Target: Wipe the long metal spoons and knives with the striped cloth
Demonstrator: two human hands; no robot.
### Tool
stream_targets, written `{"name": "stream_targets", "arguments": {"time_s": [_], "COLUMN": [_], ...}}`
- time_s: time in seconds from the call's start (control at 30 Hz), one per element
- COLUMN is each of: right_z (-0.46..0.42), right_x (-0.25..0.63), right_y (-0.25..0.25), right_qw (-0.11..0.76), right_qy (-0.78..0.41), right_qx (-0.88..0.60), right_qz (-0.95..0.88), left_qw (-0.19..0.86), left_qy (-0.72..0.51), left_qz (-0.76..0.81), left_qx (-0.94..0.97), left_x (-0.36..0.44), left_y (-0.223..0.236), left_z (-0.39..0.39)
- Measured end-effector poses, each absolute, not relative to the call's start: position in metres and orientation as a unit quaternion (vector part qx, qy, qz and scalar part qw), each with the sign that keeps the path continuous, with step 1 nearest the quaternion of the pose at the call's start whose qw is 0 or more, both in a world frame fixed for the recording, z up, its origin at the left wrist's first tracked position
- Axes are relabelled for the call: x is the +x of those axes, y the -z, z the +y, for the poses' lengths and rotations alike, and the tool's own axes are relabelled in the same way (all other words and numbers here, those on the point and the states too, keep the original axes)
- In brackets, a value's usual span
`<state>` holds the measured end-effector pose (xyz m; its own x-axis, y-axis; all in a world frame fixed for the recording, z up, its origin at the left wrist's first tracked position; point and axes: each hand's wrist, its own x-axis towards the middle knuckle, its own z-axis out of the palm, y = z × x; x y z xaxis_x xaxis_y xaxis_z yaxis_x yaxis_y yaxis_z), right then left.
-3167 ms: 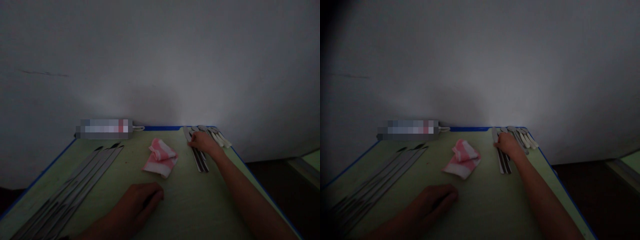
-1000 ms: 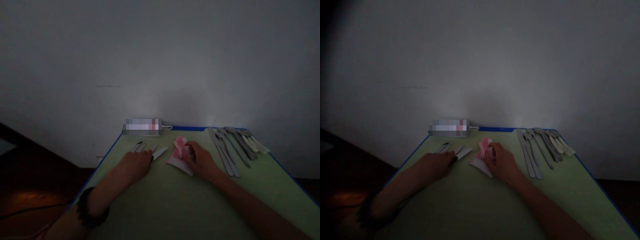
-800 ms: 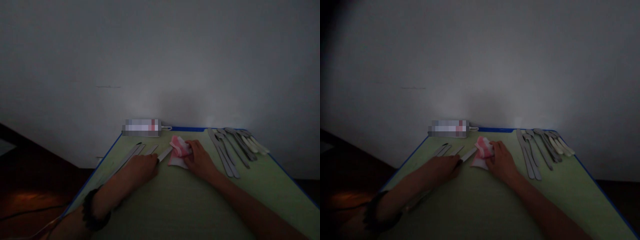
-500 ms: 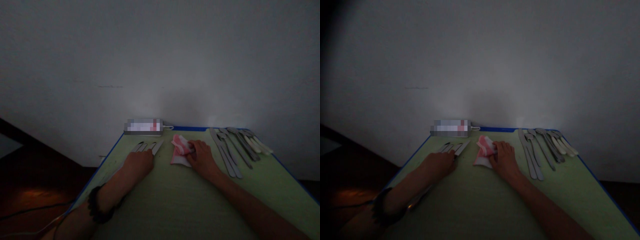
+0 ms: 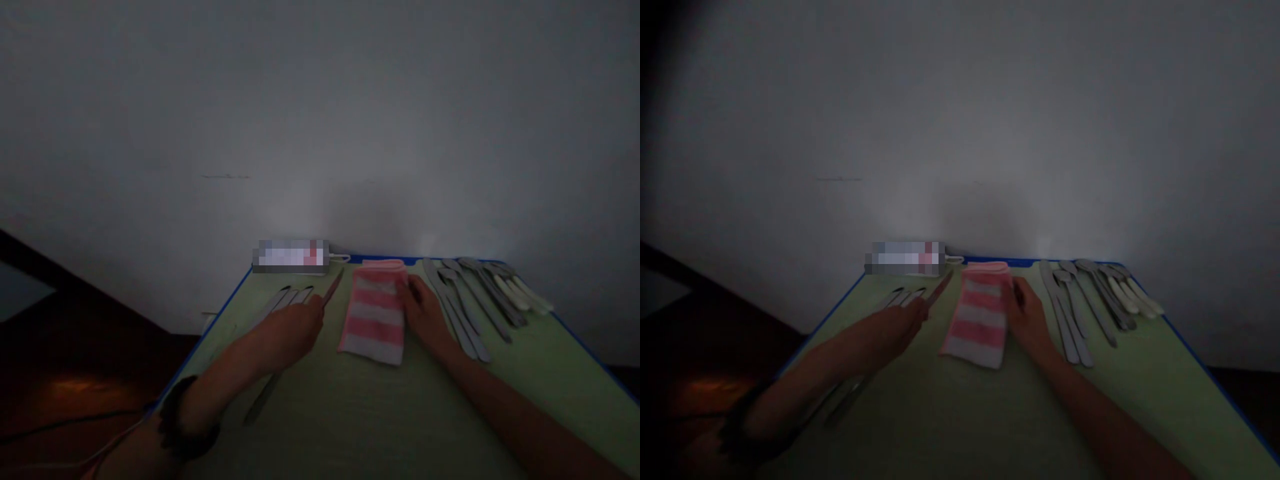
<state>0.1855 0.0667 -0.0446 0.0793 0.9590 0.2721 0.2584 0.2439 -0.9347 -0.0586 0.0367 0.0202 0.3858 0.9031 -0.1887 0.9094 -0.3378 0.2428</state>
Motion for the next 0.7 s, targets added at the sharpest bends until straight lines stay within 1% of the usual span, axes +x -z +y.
{"name": "stream_targets", "arguments": {"time_s": [0.1, 0.2, 0.3, 0.37, 0.43, 0.5, 0.57, 0.63, 0.7], "right_z": [0.074, 0.081, 0.08, 0.077, 0.073, 0.072, 0.072, 0.073, 0.074], "right_x": [0.191, 0.194, 0.192, 0.187, 0.182, 0.178, 0.178, 0.179, 0.181], "right_y": [0.049, 0.05, 0.046, 0.042, 0.04, 0.04, 0.042, 0.043, 0.044], "right_qw": [0.594, 0.642, 0.618, 0.591, 0.572, 0.561, 0.558, 0.552, 0.546], "right_qy": [-0.442, -0.562, -0.675, -0.722, -0.744, -0.747, -0.732, -0.713, -0.7], "right_qx": [-0.505, -0.422, -0.337, -0.3, -0.285, -0.29, -0.304, -0.317, -0.324], "right_qz": [-0.445, -0.306, -0.223, -0.2, -0.195, -0.21, -0.246, -0.292, -0.328], "left_qw": [0.171, 0.19, 0.223, 0.242, 0.245, 0.198, 0.183, 0.207, 0.264], "left_qy": [-0.021, -0.056, -0.077, -0.084, -0.082, -0.064, -0.065, -0.106, -0.182], "left_qz": [0.521, 0.527, 0.54, 0.541, 0.54, 0.557, 0.559, 0.552, 0.539], "left_qx": [0.836, 0.826, 0.808, 0.801, 0.801, 0.804, 0.806, 0.8, 0.779], "left_x": [-0.05, -0.044, -0.038, -0.033, -0.026, -0.019, -0.015, -0.013, -0.013], "left_y": [-0.02, -0.017, -0.012, -0.006, 0.002, 0.01, 0.016, 0.02, 0.023], "left_z": [0.033, 0.032, 0.032, 0.029, 0.025, 0.019, 0.015, 0.013, 0.013]}}
